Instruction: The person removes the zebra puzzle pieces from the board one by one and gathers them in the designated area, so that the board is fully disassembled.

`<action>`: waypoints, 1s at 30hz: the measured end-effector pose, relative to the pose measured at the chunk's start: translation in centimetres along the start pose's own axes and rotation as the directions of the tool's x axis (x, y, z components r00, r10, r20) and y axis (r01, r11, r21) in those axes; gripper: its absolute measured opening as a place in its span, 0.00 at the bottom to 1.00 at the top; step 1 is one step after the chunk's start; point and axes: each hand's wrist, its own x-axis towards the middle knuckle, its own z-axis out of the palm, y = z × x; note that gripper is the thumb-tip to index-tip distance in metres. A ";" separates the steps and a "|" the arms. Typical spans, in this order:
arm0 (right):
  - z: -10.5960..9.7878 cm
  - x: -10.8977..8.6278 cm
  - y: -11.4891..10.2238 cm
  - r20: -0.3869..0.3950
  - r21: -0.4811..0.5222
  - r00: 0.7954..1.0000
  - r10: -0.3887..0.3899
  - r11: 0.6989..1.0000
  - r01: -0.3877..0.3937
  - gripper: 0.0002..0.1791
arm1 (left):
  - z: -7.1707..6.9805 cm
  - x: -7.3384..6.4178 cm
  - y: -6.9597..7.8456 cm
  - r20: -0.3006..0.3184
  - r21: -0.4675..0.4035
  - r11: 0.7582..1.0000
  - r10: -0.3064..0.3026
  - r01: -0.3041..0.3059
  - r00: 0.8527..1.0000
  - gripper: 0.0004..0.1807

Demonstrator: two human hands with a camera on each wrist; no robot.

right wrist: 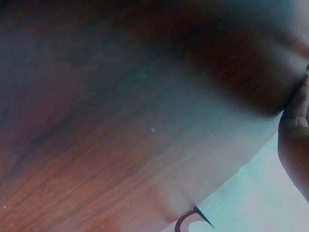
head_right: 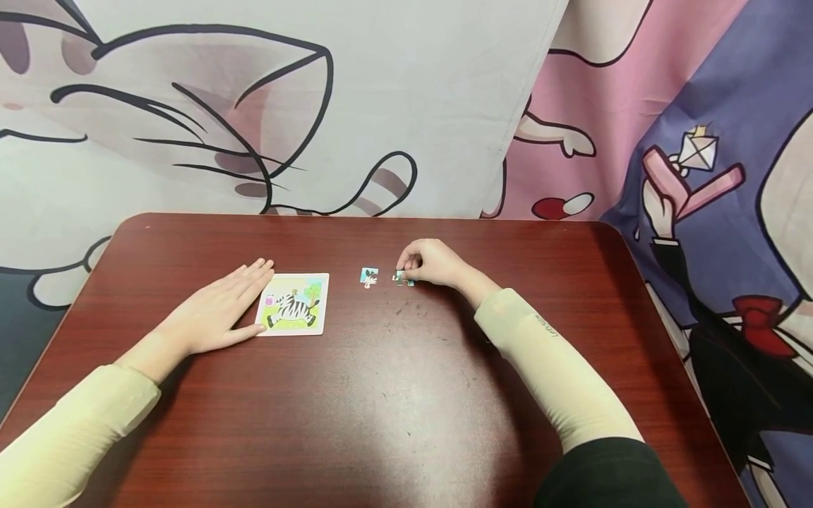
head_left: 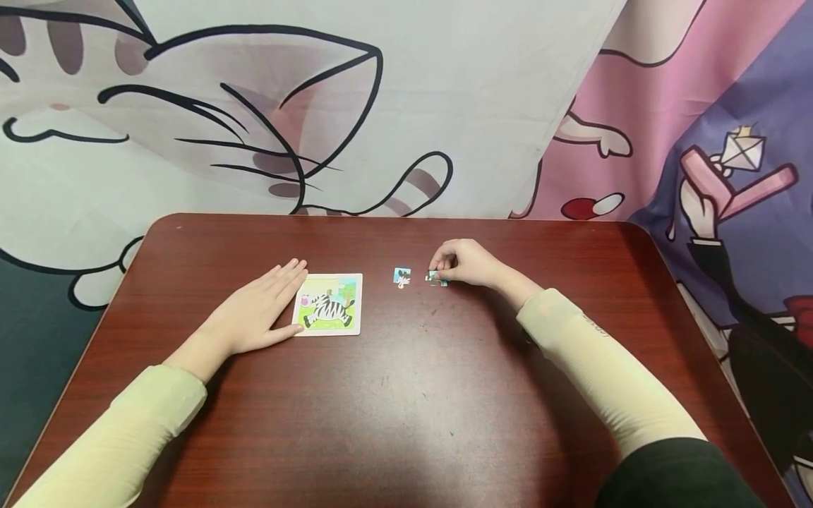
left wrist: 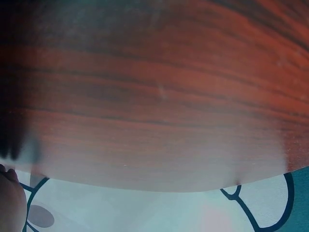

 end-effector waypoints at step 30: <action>1.9 4.8 -6.9 0.014 0.064 0.990 -0.143 0.988 0.142 0.07 | 0.0 -0.2 0.2 0.020 -0.016 0.999 -0.029 0.029 0.999 0.52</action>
